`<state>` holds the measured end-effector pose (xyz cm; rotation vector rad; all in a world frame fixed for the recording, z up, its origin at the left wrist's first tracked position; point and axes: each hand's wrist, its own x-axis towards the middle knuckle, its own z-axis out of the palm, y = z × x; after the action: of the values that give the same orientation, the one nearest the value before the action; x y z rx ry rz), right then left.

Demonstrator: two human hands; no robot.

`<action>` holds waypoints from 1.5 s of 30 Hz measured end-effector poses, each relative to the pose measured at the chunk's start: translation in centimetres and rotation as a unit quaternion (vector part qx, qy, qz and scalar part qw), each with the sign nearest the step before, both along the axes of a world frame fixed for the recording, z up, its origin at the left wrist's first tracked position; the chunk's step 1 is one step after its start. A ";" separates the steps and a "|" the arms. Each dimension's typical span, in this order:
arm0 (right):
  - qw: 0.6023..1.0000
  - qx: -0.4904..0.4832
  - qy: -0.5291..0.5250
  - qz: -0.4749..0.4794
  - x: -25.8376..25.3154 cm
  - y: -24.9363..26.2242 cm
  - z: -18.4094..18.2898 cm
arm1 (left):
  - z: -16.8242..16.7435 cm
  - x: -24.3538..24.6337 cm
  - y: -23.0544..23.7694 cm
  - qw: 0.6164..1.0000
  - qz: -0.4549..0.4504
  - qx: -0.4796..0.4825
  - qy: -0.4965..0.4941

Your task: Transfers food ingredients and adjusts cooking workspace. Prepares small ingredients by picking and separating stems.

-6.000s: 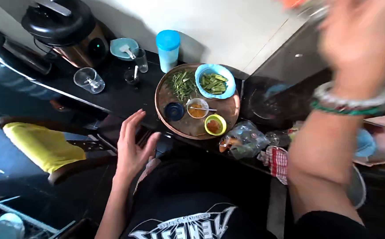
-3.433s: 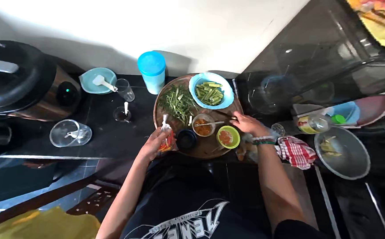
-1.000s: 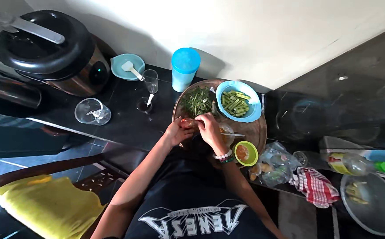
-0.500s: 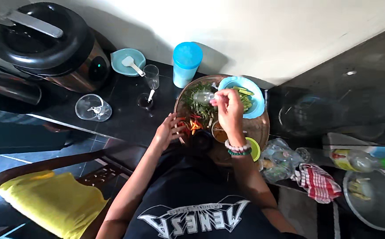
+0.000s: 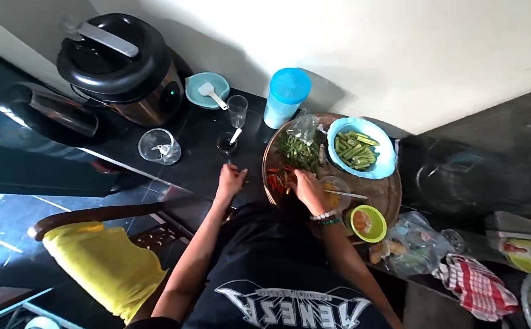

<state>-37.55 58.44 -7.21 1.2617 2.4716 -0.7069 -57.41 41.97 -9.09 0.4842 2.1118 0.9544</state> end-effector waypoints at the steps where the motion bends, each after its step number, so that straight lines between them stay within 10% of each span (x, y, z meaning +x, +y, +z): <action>1: 1.000 0.002 0.007 -0.006 0.1 -0.2 -0.3 | -0.9 -1.6 -0.5 0.997 0.041 0.024 0.058; 16: 0.935 0.016 0.278 -0.221 1.8 -3.2 2.0 | -6.3 -8.7 3.0 0.969 -0.004 0.158 0.192; 21: 0.931 0.106 0.268 -0.224 0.8 -5.7 3.0 | -0.7 -5.7 1.3 0.979 -0.110 0.128 0.116; 25: 0.941 0.098 0.277 -0.170 -0.5 -7.2 3.3 | 2.3 0.1 1.4 0.906 -0.320 0.263 0.090; 35: 0.912 0.074 0.391 -0.105 1.1 -4.0 4.1 | 4.2 2.8 4.7 0.892 -0.307 0.307 0.126; 41: 0.797 -0.257 0.518 -0.175 4.3 -0.7 8.1 | 7.1 4.0 9.2 0.869 -0.308 0.387 -0.019; 45: 0.662 -0.451 0.545 -0.246 3.8 3.4 3.9 | 6.4 5.0 10.4 0.879 -0.315 0.358 0.034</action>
<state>-33.74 61.80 -3.35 1.1320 1.5799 -3.0550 -52.42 52.37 -2.72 1.4853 1.4111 1.2888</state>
